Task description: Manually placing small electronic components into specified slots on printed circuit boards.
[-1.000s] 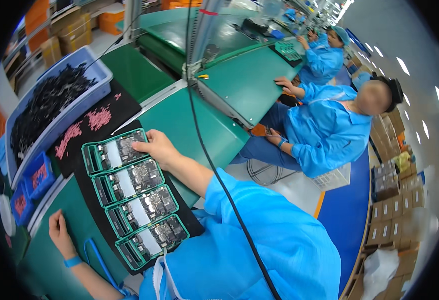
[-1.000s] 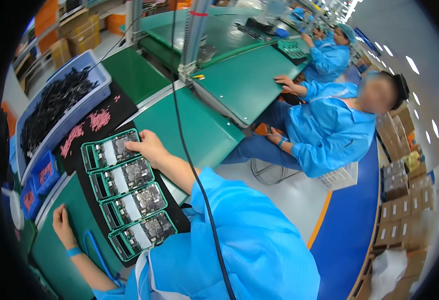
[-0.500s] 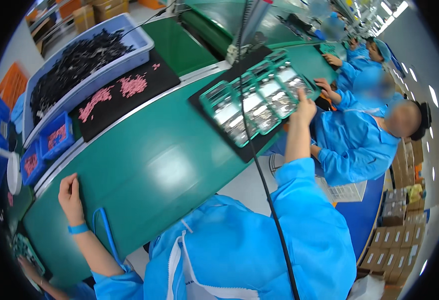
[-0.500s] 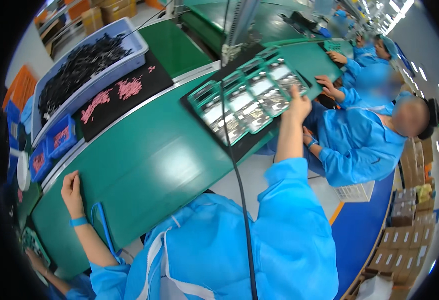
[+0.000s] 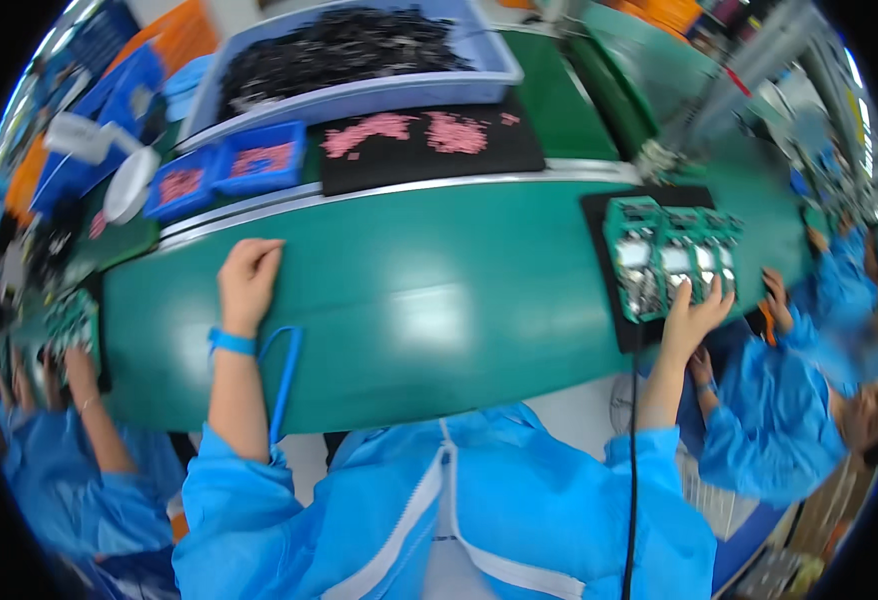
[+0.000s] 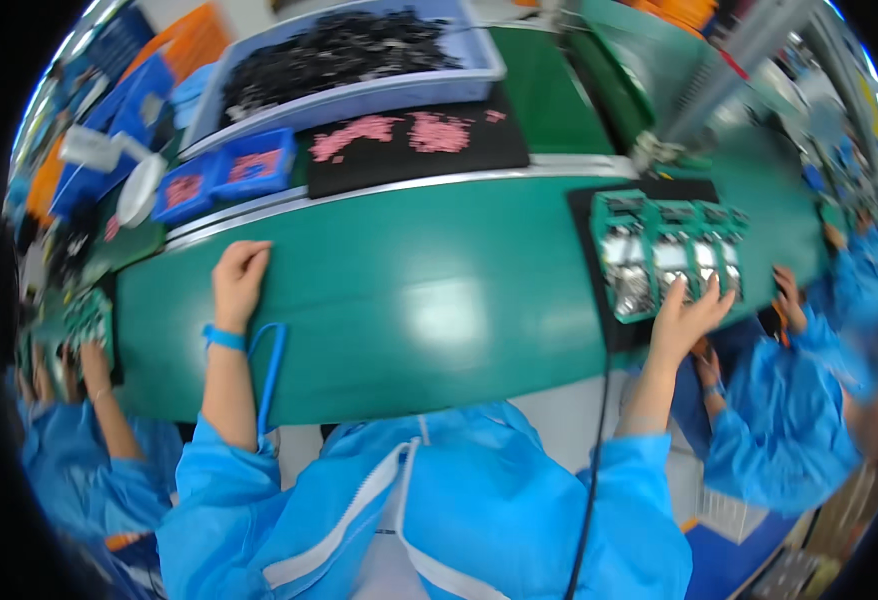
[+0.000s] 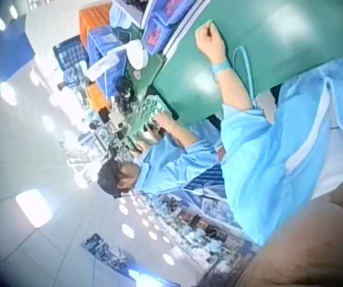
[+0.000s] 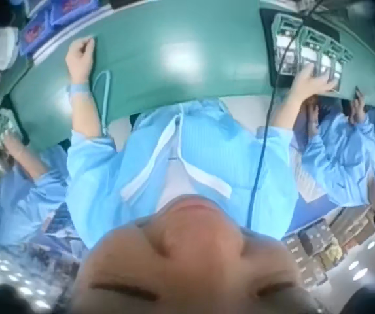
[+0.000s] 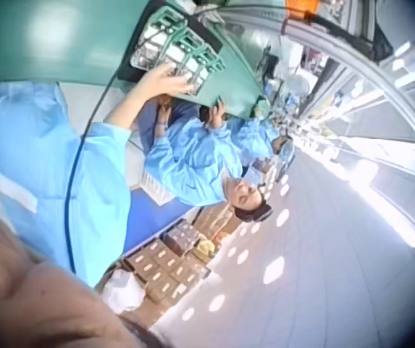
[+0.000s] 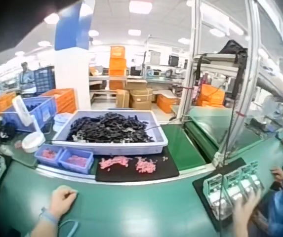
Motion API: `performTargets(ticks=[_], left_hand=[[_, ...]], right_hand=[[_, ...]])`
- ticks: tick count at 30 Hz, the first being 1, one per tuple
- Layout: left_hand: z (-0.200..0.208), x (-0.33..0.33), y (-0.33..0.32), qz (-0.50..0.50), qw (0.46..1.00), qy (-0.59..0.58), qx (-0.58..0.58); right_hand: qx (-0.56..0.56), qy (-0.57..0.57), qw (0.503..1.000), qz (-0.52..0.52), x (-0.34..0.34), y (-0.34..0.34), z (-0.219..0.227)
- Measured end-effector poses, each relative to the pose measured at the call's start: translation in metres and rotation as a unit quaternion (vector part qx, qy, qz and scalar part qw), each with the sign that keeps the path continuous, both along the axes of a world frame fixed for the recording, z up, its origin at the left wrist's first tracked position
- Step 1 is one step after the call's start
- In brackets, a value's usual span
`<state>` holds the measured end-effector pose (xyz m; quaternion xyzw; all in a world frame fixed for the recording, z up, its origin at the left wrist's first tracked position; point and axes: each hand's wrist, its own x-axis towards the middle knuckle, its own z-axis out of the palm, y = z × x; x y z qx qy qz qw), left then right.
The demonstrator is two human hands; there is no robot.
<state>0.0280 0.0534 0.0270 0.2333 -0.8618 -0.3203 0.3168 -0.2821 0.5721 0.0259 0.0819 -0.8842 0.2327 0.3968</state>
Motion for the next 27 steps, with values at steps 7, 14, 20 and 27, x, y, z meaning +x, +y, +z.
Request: performTargets(ticks=[7,14,20,27], left_hand=[[0.034,-0.056,0.008,-0.027,0.994,-0.090,-0.057],[0.031,-0.186,0.040,-0.166,0.962,-0.083,-0.199],[0.016,-0.246,0.066,-0.235,0.911,-0.139,-0.309],[0.008,-0.241,0.063,-0.301,0.898,-0.132,-0.292]], right_hand=[[0.092,-0.125,0.932,0.326,0.102,-0.162,0.036],[-0.077,-0.184,0.869,0.453,0.035,-0.281,0.006],[-0.182,-0.139,0.917,0.327,-0.014,-0.317,-0.014],[-0.094,-0.111,0.938,0.314,-0.012,-0.317,-0.014]])
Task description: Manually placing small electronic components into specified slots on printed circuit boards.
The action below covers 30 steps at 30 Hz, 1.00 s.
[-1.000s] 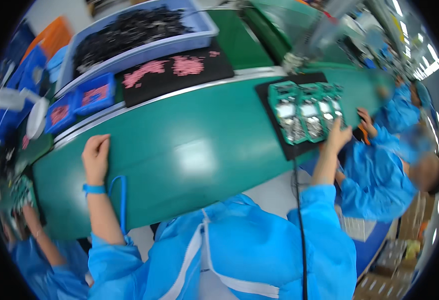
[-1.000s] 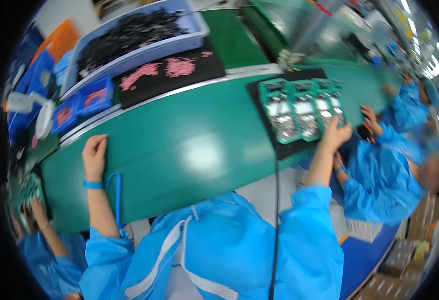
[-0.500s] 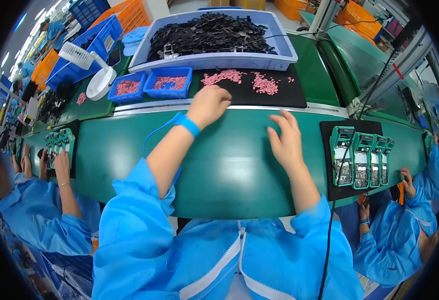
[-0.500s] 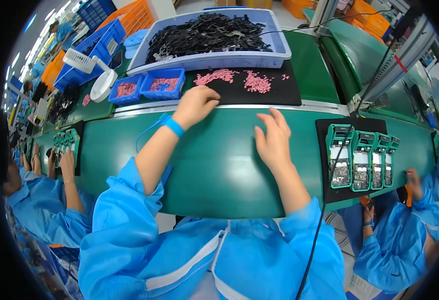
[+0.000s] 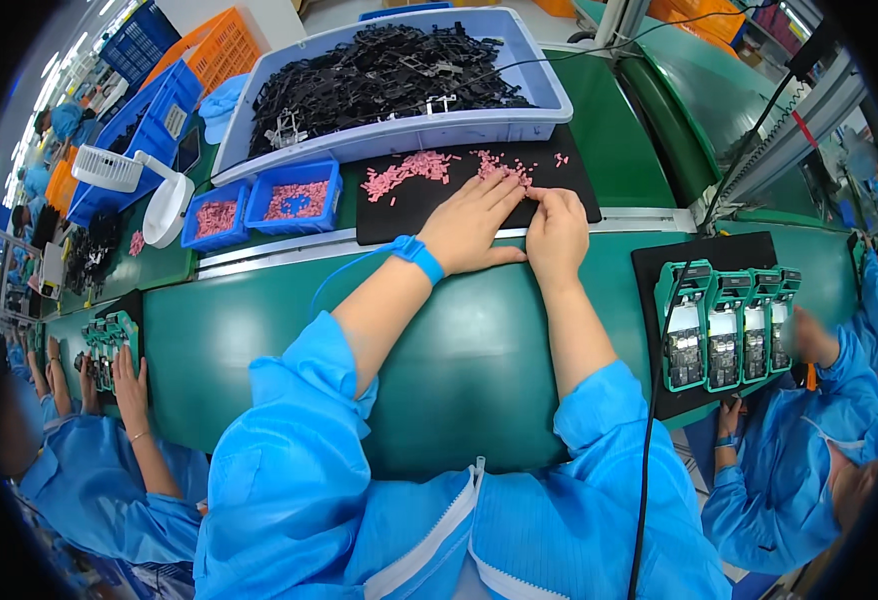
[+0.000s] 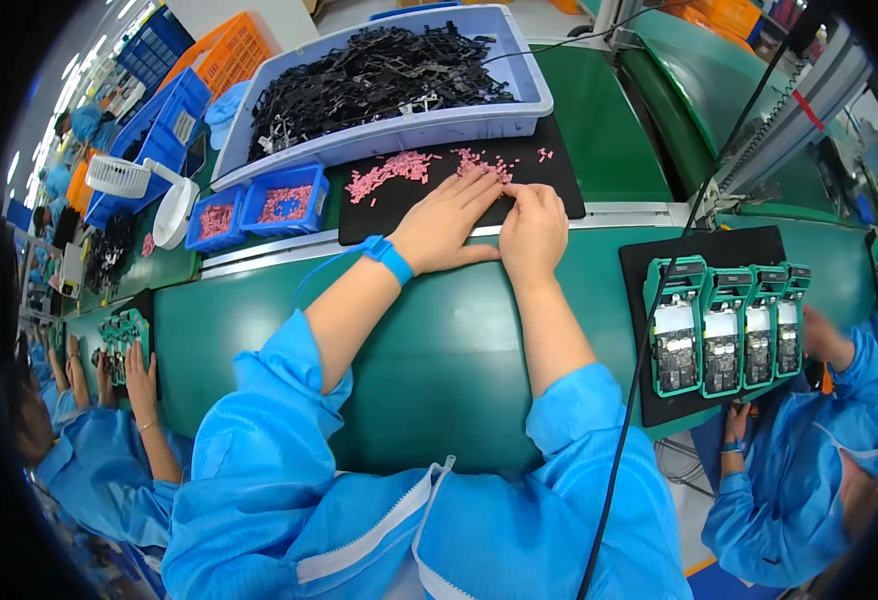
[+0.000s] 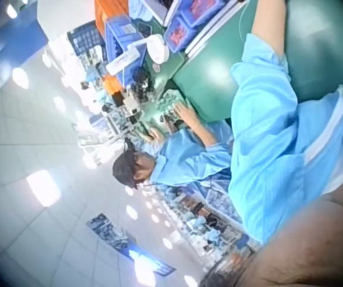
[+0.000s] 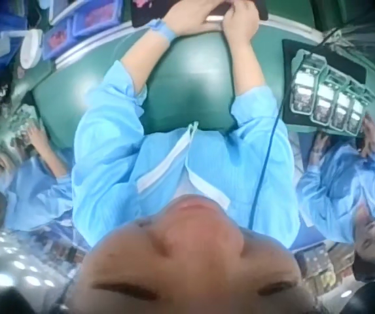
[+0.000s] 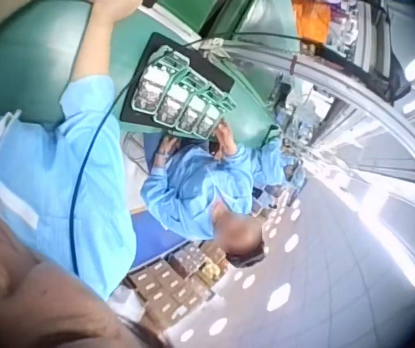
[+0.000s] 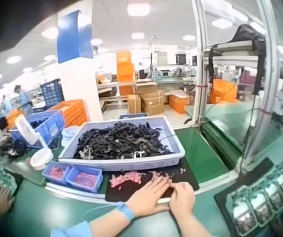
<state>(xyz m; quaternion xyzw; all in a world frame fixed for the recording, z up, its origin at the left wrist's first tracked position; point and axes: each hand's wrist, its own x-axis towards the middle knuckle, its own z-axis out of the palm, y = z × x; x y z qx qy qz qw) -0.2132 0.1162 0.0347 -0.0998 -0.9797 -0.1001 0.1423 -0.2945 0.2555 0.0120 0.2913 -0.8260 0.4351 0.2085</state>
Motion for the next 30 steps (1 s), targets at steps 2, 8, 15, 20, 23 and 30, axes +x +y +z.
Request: performTargets(ticks=[2,8,15,20,23,30], left_hand=[[0.002,0.015,-0.003,0.004,1.000,0.001,-0.009],[0.010,0.049,-0.016,0.014,0.999,-0.039,-0.012],[0.010,0.070,-0.032,-0.006,0.998,-0.052,0.037],[0.014,0.059,-0.033,0.118,0.970,0.075,0.199],[0.016,0.040,-0.026,0.195,0.959,0.067,0.193],[0.013,0.014,-0.026,0.283,0.940,-0.027,0.188]], right_hand=[[0.011,0.040,0.999,0.006,0.002,0.000,0.000],[0.013,0.058,0.997,0.039,0.007,-0.002,-0.003],[0.003,0.073,0.995,0.065,0.007,-0.005,-0.009],[0.010,0.068,0.993,0.099,0.012,-0.007,-0.001],[0.015,0.053,0.992,0.110,0.012,-0.006,0.000],[0.021,0.059,0.992,0.113,0.010,-0.004,-0.001]])
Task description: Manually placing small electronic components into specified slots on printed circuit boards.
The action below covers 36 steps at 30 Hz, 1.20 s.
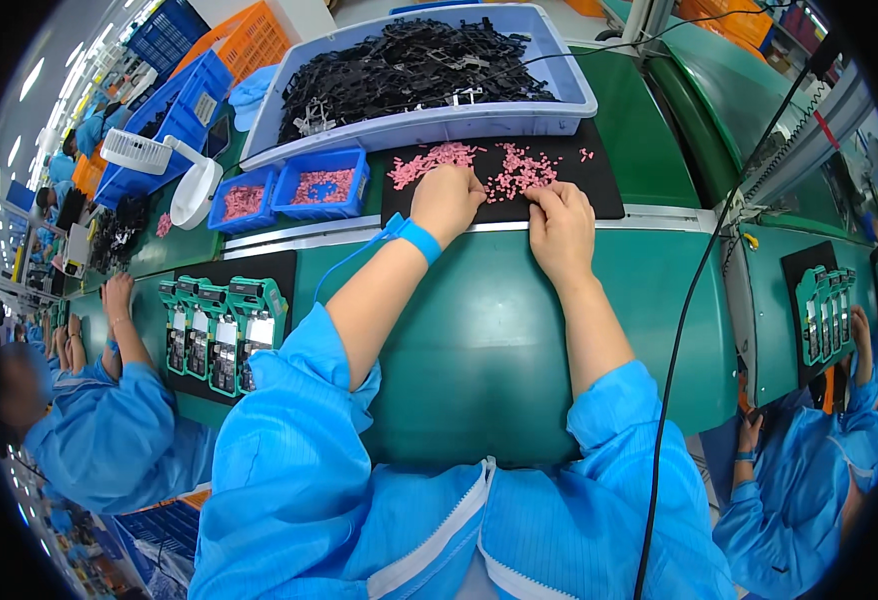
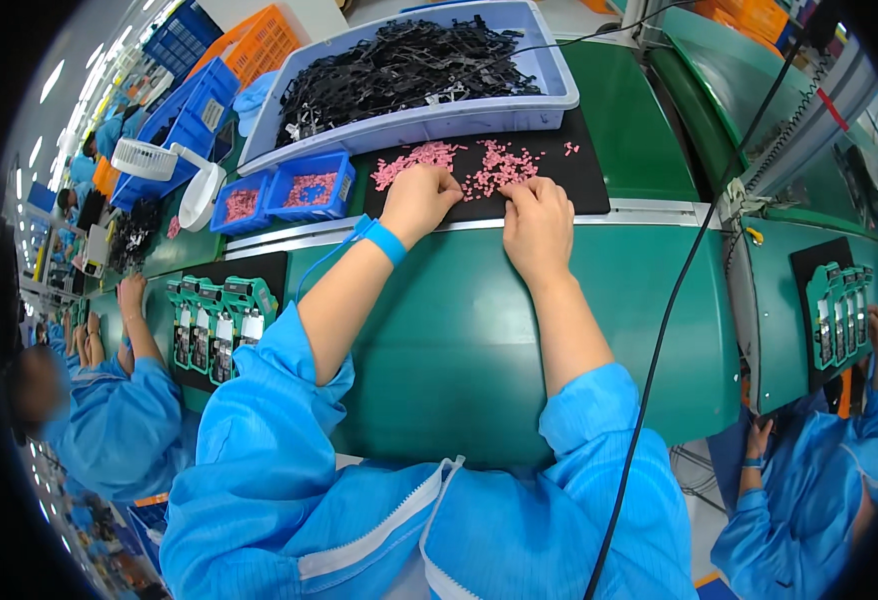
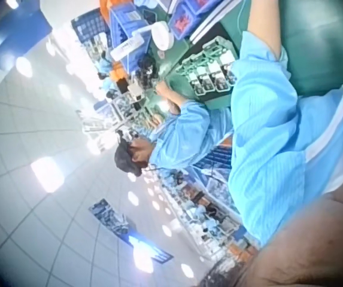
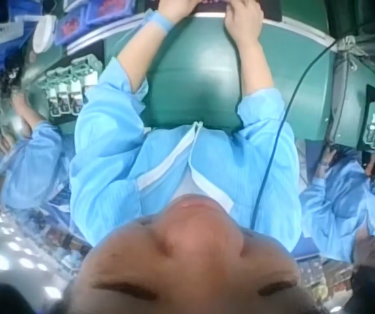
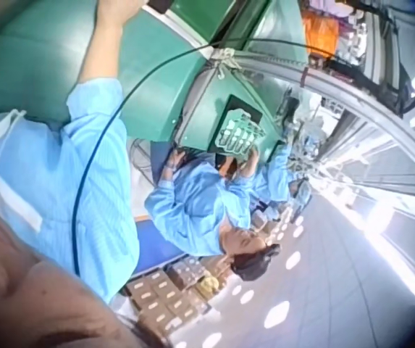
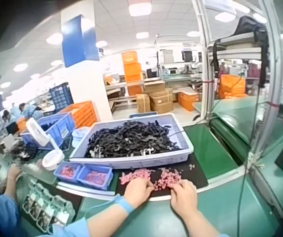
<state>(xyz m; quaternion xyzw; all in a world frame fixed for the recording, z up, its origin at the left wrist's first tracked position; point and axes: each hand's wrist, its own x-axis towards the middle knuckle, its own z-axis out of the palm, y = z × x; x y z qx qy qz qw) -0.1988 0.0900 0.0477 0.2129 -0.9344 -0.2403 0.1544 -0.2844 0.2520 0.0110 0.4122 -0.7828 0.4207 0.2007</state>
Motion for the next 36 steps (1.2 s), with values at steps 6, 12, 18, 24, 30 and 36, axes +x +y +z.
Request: performTargets(ticks=[6,12,18,24,30,36], left_hand=[[-0.007,-0.011,-0.020,-0.023,0.999,-0.033,-0.026],[-0.009,-0.015,0.003,0.015,0.992,-0.079,-0.100],[-0.017,0.020,0.012,0.028,0.994,0.024,-0.101],[0.017,0.106,0.080,-0.093,0.966,0.135,0.199],[0.089,0.252,0.094,-0.246,0.867,0.108,0.419],[0.145,0.375,0.046,-0.103,0.857,0.147,0.484]], right_hand=[[0.001,0.013,1.000,0.019,0.008,-0.005,0.008],[0.001,0.047,0.997,0.059,0.000,-0.015,0.009],[0.131,0.107,0.979,0.113,-0.007,-0.039,0.022],[0.237,0.193,0.946,0.108,-0.015,-0.034,0.032],[0.267,0.205,0.940,0.049,-0.005,-0.032,0.025],[0.299,0.207,0.931,0.037,-0.013,-0.025,0.024]])
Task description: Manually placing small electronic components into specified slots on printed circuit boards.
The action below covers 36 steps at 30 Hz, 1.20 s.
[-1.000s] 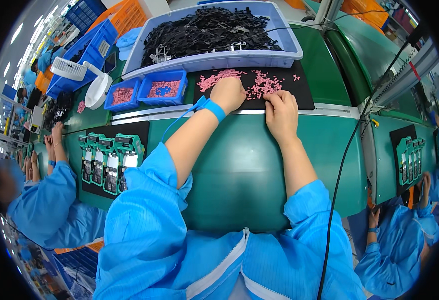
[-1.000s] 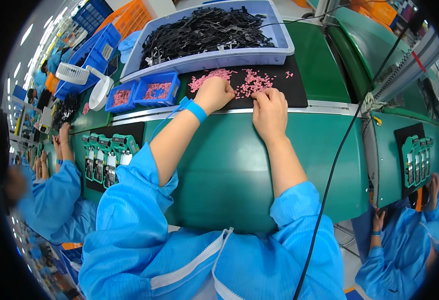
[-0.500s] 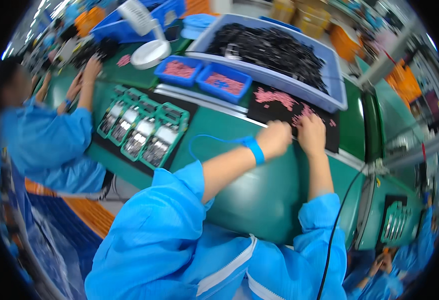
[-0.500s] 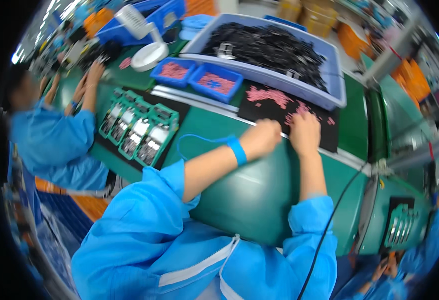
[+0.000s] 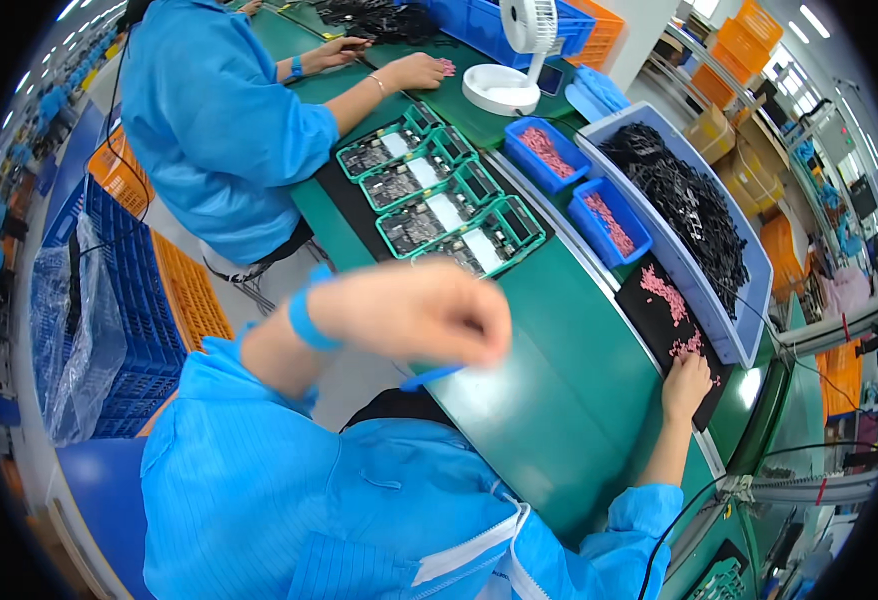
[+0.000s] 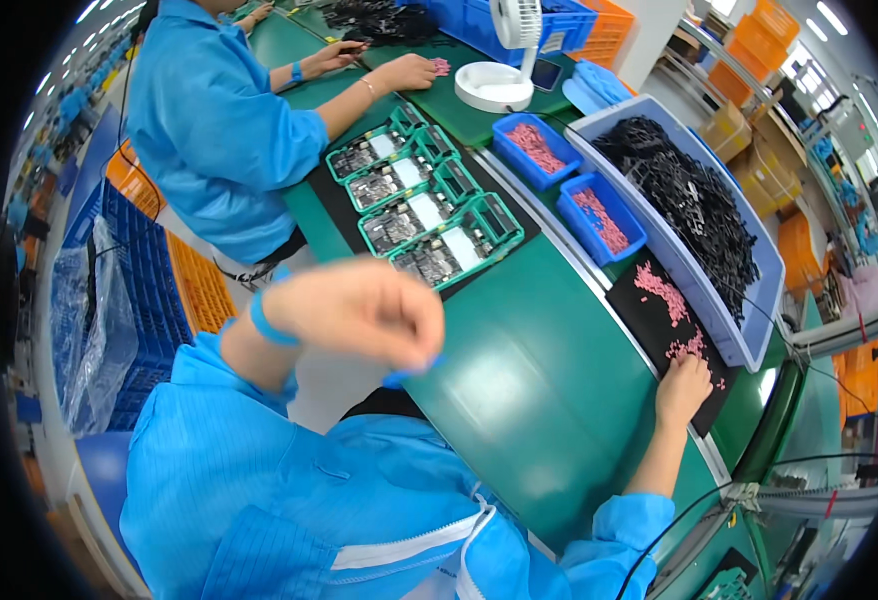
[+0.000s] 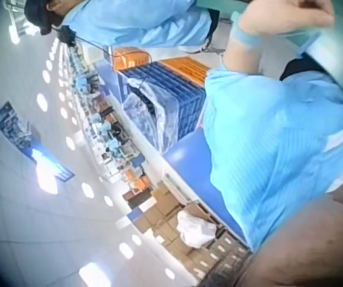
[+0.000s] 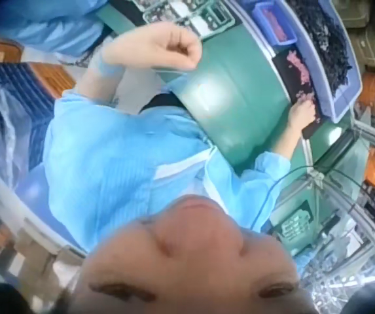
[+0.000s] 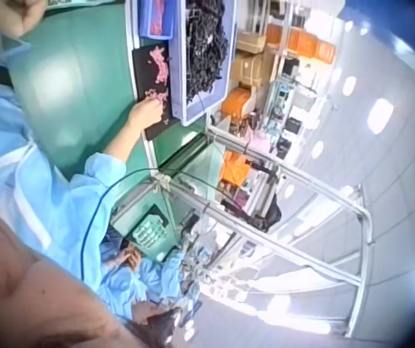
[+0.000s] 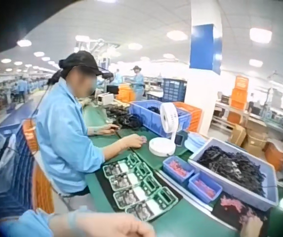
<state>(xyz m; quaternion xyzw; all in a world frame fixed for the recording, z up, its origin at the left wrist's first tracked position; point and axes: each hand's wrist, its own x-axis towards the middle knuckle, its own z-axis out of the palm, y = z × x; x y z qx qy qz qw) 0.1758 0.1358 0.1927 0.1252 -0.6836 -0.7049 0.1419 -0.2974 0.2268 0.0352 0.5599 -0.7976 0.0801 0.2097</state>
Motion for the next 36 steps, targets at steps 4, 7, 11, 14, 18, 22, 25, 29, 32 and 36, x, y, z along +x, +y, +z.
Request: performTargets(ticks=[4,7,11,14,18,22,25,29,32,36], left_hand=[[-0.023,0.038,-0.091,0.293,0.947,-0.086,-0.094],[-0.087,0.076,-0.180,0.499,0.813,-0.156,-0.257],[-0.128,0.102,-0.251,0.549,0.767,-0.191,-0.270],[-0.139,0.096,-0.270,0.565,0.776,-0.206,-0.190],[-0.157,0.111,-0.286,0.545,0.772,-0.242,-0.222],[-0.156,0.107,-0.282,0.539,0.784,-0.257,-0.167],[-0.147,0.103,-0.266,0.529,0.788,-0.277,-0.148],[-0.125,0.086,-0.218,0.471,0.840,-0.262,-0.068],[-0.122,0.102,-0.180,0.429,0.865,-0.254,-0.052],[-0.094,0.106,-0.096,0.340,0.901,-0.249,0.099]], right_hand=[[-0.008,0.001,1.000,-0.001,0.005,0.000,0.008],[-0.038,0.002,0.999,0.013,0.011,-0.001,0.011],[-0.057,-0.024,0.998,0.027,0.031,0.010,0.011],[-0.077,-0.074,0.992,0.059,0.043,0.035,0.003],[-0.091,-0.232,0.968,0.026,0.053,0.066,-0.011],[-0.132,-0.307,0.942,0.021,0.083,0.079,-0.011],[-0.136,-0.374,0.916,0.055,0.119,0.070,-0.001],[-0.138,-0.453,0.870,0.136,0.156,0.054,0.008],[-0.095,-0.581,0.791,0.167,0.180,0.038,0.020],[-0.109,-0.558,0.804,0.172,0.177,0.021,0.006]])
